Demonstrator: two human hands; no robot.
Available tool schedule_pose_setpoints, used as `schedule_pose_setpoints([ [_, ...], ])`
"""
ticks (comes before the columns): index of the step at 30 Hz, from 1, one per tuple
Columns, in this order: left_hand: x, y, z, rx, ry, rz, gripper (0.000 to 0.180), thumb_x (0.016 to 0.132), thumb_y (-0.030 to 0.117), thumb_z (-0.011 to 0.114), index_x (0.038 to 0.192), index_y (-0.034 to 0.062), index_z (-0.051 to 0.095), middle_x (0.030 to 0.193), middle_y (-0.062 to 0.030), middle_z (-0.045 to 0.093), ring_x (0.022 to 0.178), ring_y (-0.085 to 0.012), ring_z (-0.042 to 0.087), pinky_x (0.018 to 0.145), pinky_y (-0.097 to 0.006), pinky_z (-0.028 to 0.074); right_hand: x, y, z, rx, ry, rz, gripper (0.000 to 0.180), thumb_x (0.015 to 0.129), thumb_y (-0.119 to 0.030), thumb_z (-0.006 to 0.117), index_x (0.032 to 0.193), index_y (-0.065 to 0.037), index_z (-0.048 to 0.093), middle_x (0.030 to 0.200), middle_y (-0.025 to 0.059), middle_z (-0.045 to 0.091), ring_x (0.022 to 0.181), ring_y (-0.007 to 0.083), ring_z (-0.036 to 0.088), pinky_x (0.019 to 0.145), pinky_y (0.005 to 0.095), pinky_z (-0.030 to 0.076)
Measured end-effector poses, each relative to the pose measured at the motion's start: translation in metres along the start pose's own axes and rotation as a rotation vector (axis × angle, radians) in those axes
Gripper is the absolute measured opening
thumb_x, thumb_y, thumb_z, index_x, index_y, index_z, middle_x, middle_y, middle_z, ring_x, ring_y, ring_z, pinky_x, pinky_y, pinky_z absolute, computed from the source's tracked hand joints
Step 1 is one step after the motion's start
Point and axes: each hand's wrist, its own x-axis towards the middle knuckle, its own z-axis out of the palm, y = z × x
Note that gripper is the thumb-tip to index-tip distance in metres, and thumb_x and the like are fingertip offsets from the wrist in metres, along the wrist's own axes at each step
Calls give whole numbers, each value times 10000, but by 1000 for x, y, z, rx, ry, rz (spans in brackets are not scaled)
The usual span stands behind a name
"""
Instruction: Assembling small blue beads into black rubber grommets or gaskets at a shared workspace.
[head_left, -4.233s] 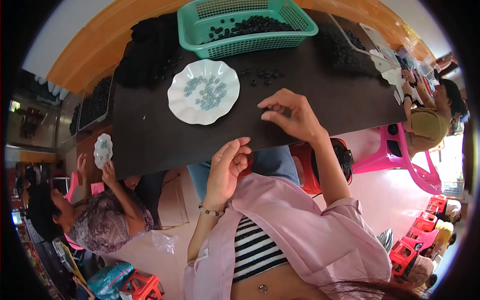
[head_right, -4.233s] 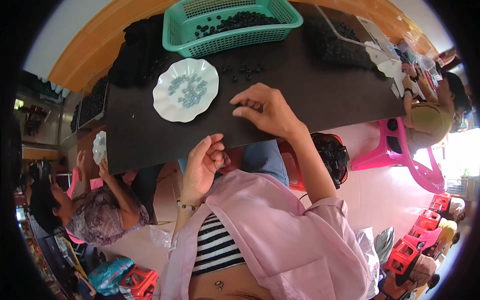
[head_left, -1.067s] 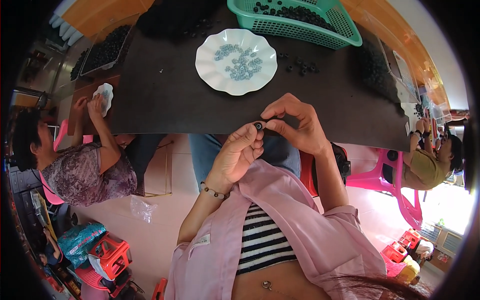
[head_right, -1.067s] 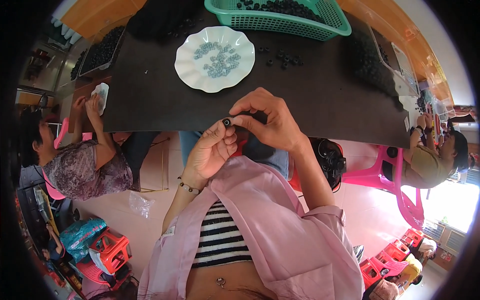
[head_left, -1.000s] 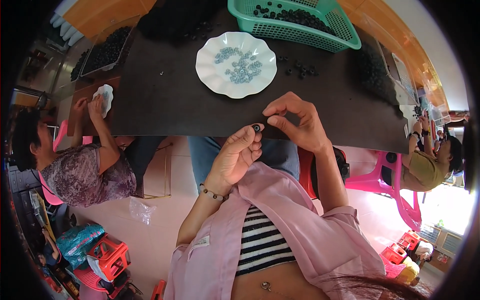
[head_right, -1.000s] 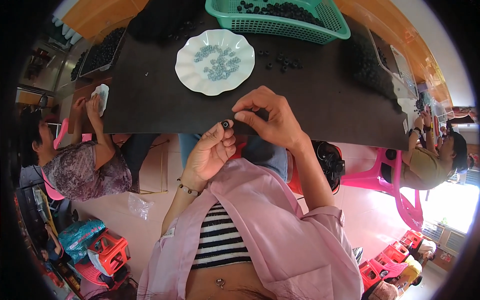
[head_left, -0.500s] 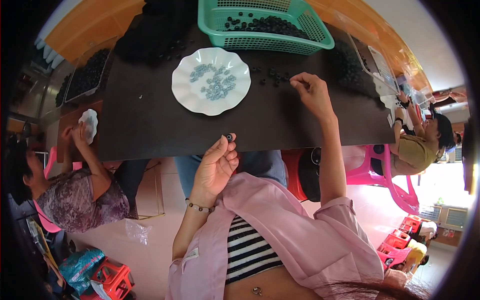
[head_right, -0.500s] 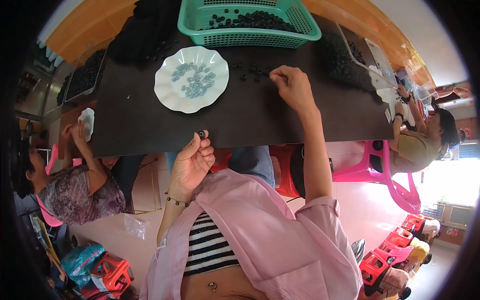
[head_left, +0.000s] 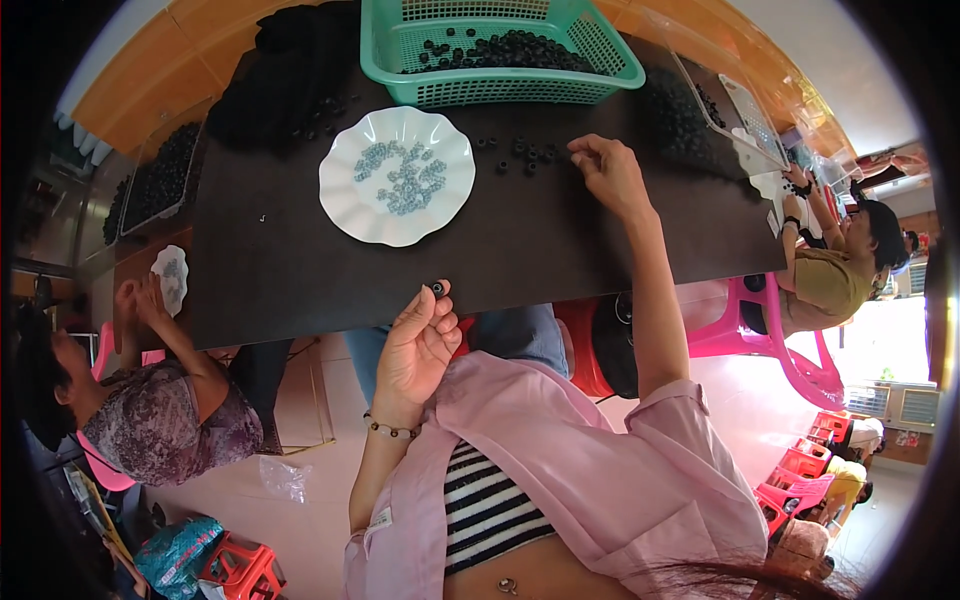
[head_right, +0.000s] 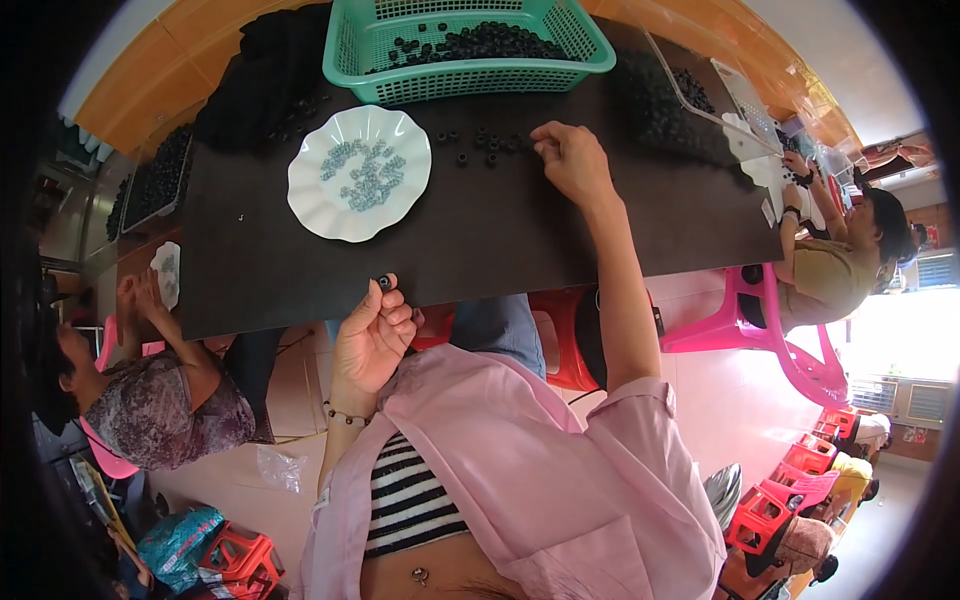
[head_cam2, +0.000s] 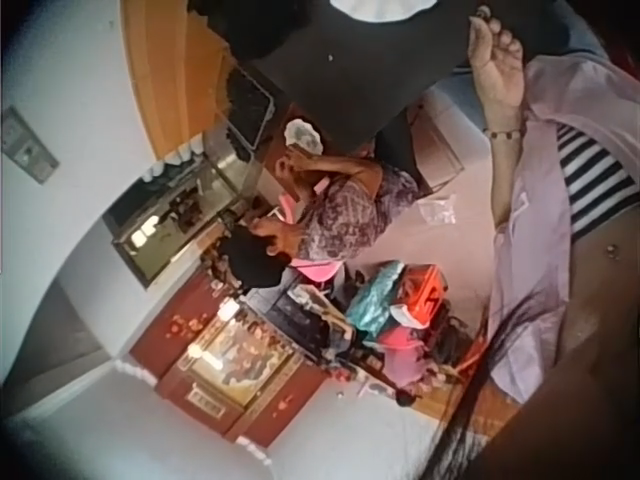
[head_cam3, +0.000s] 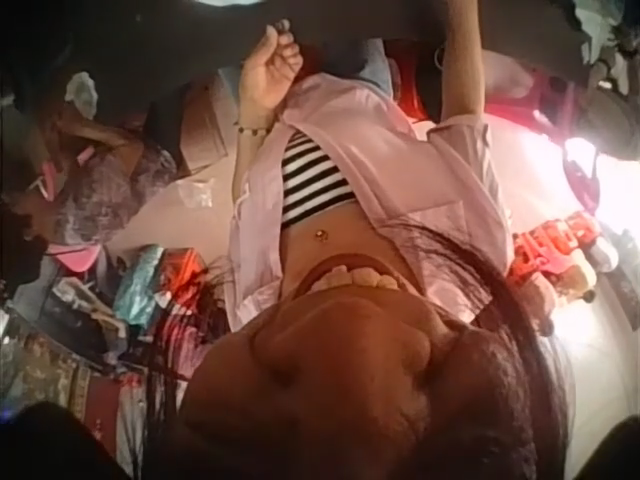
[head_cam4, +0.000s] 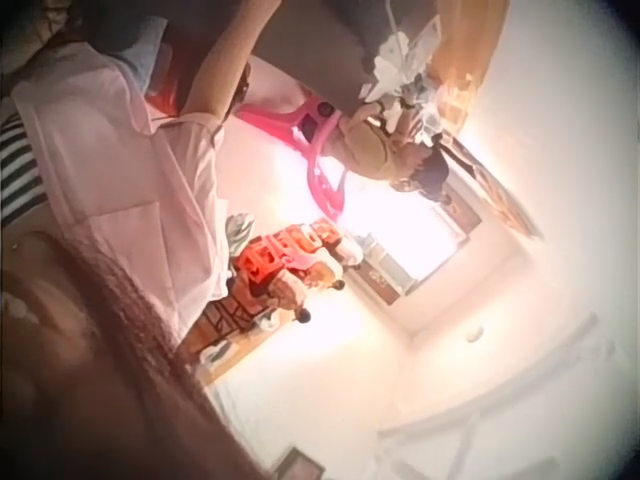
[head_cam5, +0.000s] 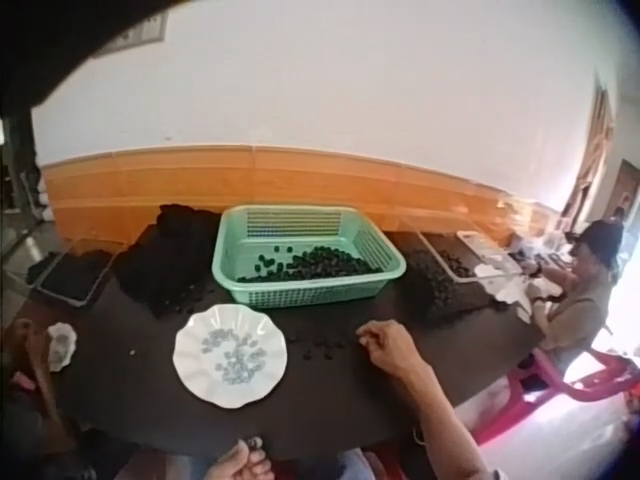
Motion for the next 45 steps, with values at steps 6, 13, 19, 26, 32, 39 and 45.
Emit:
schedule_pose_setpoints([
  [6, 0, 1, 2, 0, -1, -1, 249, 970, 263, 552, 1101, 54, 586, 822, 8, 537, 716, -98, 483, 671, -251, 439, 4, -3, 7, -19, 2, 22, 167, 818, -70, 643, 967, -6, 679, 789, 142, 683, 689, 220, 643, 660, 310, 492],
  [13, 0, 1, 3, 10, 7, -6, 249, 972, 262, 548, 1101, 53, 585, 820, 8, 532, 716, -98, 477, 665, -247, 433, 4, -5, 13, 21, 4, 16, 128, 812, -66, 663, 924, -5, 677, 756, 116, 673, 678, 165, 630, 641, 285, 482],
  [19, -2, 0, 4, 16, 17, 2, 266, 967, 266, 557, 1104, 39, 587, 810, 13, 526, 716, -100, 474, 660, -237, 427, -8, -24, 11, 616, -24, 212, 152, 846, -99, 684, 970, -16, 660, 802, 11, 679, 745, 81, 621, 644, 213, 451],
  [26, -3, 1, 9, 37, 35, 7, 247, 953, 254, 591, 1088, 48, 610, 797, 36, 544, 667, -57, 483, 630, -203, 423, -38, -78, 12, 1061, -87, 247, 151, 863, -91, 677, 993, -25, 639, 871, 35, 669, 790, 82, 608, 666, 189, 428],
  [32, -6, 0, 8, 29, 44, 13, 250, 950, 256, 597, 1087, 48, 611, 795, 44, 545, 659, -44, 485, 634, -189, 424, -58, -102, 16, 1307, -198, 271, 159, 881, -97, 657, 1006, -3, 628, 871, 73, 665, 737, 100, 583, 659, 198, 433],
  [39, -9, 0, 10, 50, 37, 21, 239, 945, 248, 605, 1088, 57, 615, 795, 57, 541, 656, -27, 478, 633, -179, 421, -73, -124, 19, 1332, -359, 260, 161, 881, -95, 656, 1000, 10, 631, 865, 84, 668, 738, 98, 587, 663, 208, 447],
  [45, -12, 2, 12, 96, 29, 51, 243, 939, 248, 613, 1084, 52, 619, 804, 57, 539, 660, -19, 475, 640, -171, 425, -78, -138, 22, 1243, -404, 236, 144, 875, -84, 661, 983, 9, 641, 855, 64, 663, 739, 93, 602, 663, 209, 443],
])
